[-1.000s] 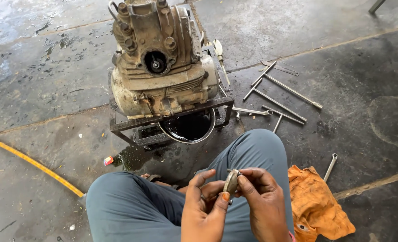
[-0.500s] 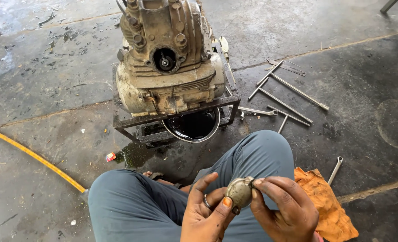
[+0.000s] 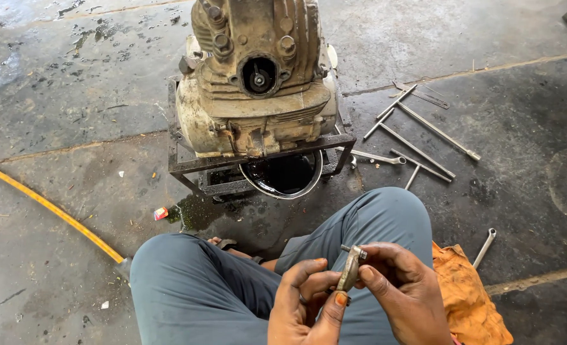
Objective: The person sits on the floor in front of a motorcycle engine on a stand, wipes a small metal engine cover with an orange cloth, fits the cover onto the engine, and uses wrenches to tighten bolts on the engine case.
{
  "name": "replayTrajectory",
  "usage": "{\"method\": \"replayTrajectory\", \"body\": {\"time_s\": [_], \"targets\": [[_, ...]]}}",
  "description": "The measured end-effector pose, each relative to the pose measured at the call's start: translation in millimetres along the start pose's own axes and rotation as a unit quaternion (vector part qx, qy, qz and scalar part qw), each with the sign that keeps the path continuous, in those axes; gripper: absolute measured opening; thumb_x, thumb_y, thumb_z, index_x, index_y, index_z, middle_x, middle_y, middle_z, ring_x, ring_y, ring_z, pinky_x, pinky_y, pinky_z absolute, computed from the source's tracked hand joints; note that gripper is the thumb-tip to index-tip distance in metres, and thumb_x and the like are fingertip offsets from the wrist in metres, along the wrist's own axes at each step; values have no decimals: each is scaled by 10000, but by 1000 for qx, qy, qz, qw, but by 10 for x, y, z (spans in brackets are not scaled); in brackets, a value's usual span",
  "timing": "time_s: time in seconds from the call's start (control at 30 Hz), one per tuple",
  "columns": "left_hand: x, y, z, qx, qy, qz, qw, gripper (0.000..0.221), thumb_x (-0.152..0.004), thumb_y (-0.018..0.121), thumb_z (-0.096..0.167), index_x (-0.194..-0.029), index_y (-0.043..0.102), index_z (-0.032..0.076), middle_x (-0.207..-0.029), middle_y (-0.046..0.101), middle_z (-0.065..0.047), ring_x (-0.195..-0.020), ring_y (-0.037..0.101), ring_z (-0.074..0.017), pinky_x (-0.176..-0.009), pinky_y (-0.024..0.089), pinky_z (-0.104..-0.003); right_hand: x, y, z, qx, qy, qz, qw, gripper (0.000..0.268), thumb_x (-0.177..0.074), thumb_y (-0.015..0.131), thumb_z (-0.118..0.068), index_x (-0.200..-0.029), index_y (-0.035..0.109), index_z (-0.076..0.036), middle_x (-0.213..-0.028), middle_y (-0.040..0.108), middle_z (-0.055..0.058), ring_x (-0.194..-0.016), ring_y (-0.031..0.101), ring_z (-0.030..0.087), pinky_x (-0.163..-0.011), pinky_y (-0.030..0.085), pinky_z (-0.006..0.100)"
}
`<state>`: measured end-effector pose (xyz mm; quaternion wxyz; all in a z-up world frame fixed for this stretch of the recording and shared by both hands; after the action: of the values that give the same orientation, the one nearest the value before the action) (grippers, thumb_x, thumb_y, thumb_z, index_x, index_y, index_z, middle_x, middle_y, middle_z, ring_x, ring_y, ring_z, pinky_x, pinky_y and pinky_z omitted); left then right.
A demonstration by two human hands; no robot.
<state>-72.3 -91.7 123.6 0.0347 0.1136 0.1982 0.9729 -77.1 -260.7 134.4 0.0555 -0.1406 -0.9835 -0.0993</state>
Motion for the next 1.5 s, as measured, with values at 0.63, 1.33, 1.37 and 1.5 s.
{"method": "replayTrajectory", "body": {"time_s": [0.63, 1.33, 1.37, 1.5], "targets": [[-38, -12, 285, -294, 523, 24, 800, 344, -932, 825, 79, -999, 489, 116, -958, 786, -79, -908, 809, -260, -848, 692, -346, 61, -12, 317, -202, -3, 92, 975, 213, -873, 607, 102, -1080, 625, 56, -1043, 686, 191, -939, 734, 260, -797, 632, 429], [6, -195, 480, -472, 498, -92, 722, 115, -938, 665, 149, -846, 598, 132, -1104, 792, -37, -1098, 758, -224, -1076, 542, -521, 73, 310, 518, -329, 286, -147, 888, 363, -908, 650, -152, -1228, 577, 2, -1046, 706, 96, -891, 732, 172, -756, 623, 315], [21, -177, 501, -495, 500, -91, 705, 138, -941, 703, 182, -845, 610, 148, -1119, 794, -16, -1114, 752, -199, -1080, 535, -512, 78, 325, 485, -334, 288, -149, 885, 353, -910, 647, -130, -1230, 577, 2, -1047, 707, 96, -892, 730, 169, -746, 619, 305], [19, -141, 496, -518, 517, -103, 674, 127, -953, 736, 214, -941, 620, 163, -1122, 793, -16, -1107, 754, -190, -1053, 546, -494, 114, 323, 483, -378, 268, -188, 866, 325, -967, 619, -97, -1270, 572, 12, -1075, 700, 107, -892, 715, 158, -731, 606, 278]]}}
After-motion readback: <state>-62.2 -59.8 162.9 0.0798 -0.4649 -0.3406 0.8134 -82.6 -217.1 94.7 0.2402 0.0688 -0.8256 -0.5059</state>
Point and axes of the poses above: each hand's wrist, its own x-axis away from the middle knuckle, its own y-axis out of the palm, z = x × y, the point moved 2 cm from there along -x, towards the middle knuckle
